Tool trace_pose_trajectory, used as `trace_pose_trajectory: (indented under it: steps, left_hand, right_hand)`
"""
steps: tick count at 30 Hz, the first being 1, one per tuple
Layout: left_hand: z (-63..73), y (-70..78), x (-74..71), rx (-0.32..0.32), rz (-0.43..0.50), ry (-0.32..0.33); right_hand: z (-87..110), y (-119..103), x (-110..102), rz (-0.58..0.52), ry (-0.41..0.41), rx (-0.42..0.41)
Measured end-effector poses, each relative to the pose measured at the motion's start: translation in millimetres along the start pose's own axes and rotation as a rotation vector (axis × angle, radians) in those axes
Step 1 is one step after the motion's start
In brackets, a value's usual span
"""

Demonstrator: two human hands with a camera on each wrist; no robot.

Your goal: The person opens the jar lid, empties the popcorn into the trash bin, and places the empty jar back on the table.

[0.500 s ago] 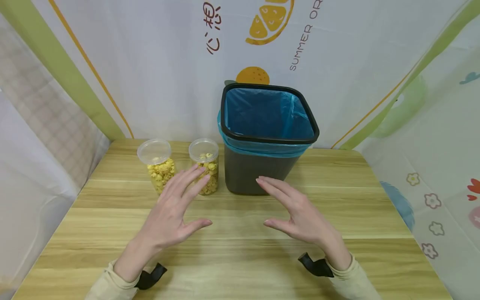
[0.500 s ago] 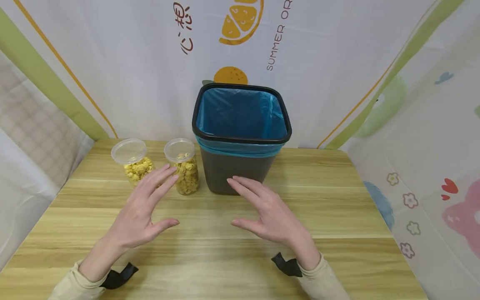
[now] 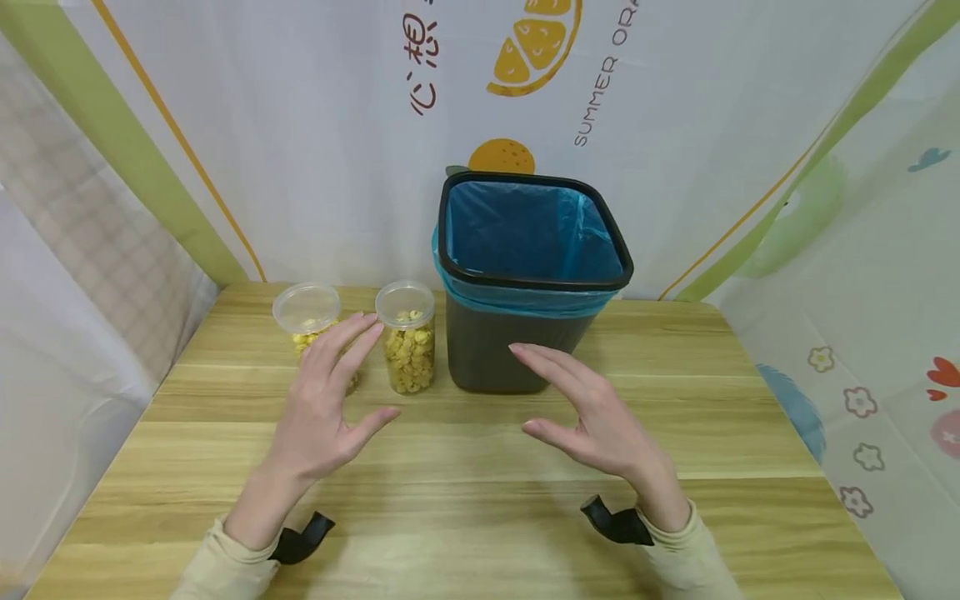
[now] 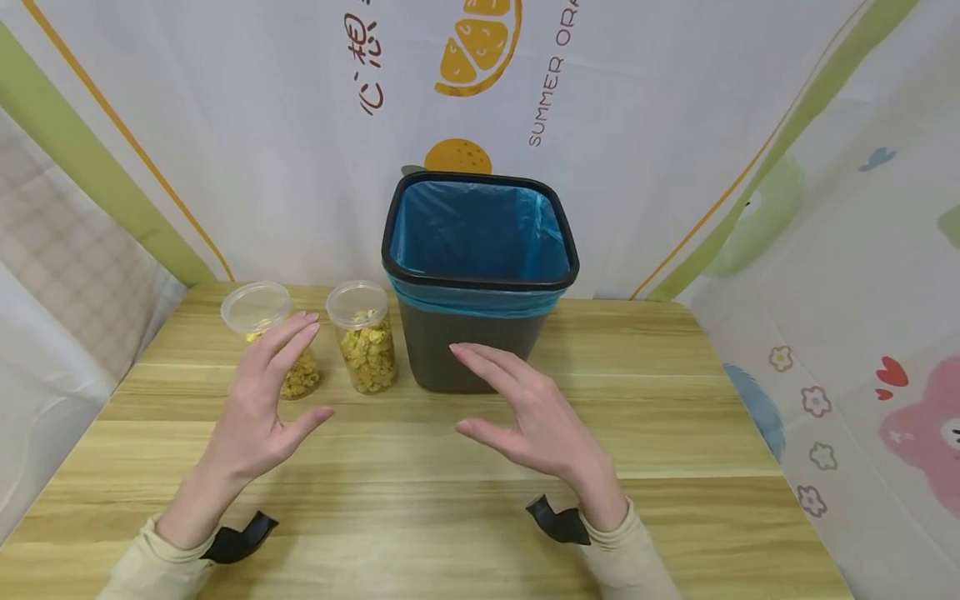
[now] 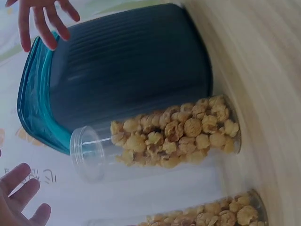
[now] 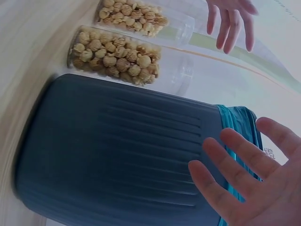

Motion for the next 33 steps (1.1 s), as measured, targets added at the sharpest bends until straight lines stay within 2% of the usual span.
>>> trace_pose_trajectory:
  steps: [6, 9, 14, 25, 33]
  left_hand:
    - [-5.8, -12.5, -8.1, -0.037, -0.010, 0.097]
    - [-6.3, -21.0, -15.0, -0.068, -0.015, 0.165]
    - [-5.9, -36.3, -24.4, -0.130, -0.031, 0.233]
    - [-3.0, -60.8, -33.4, -0.220, -0.051, 0.293]
    - [1.9, -78.7, -32.9, -0.267, -0.079, 0.292]
  right_hand:
    - [-1.9, 1.5, -2.4, -0.007, 0.005, 0.034]
    - [-2.4, 2.5, -4.0, -0.030, 0.015, 0.049]
    - [-2.8, 3.6, -5.2, -0.082, 0.024, 0.064]
    - [-2.6, 5.2, -6.1, -0.106, 0.023, 0.067]
    - [-4.3, 6.3, -9.9, -0.095, 0.029, 0.060]
Point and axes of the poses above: each hand's wrist, its own z-axis away from the middle knuckle, its own x-axis out of the palm, y = z × x, the point moved 9 cm from there along -z, towards the middle knuckle, and after that the axes turned 14 degrees about y, right-handed, at the moved point
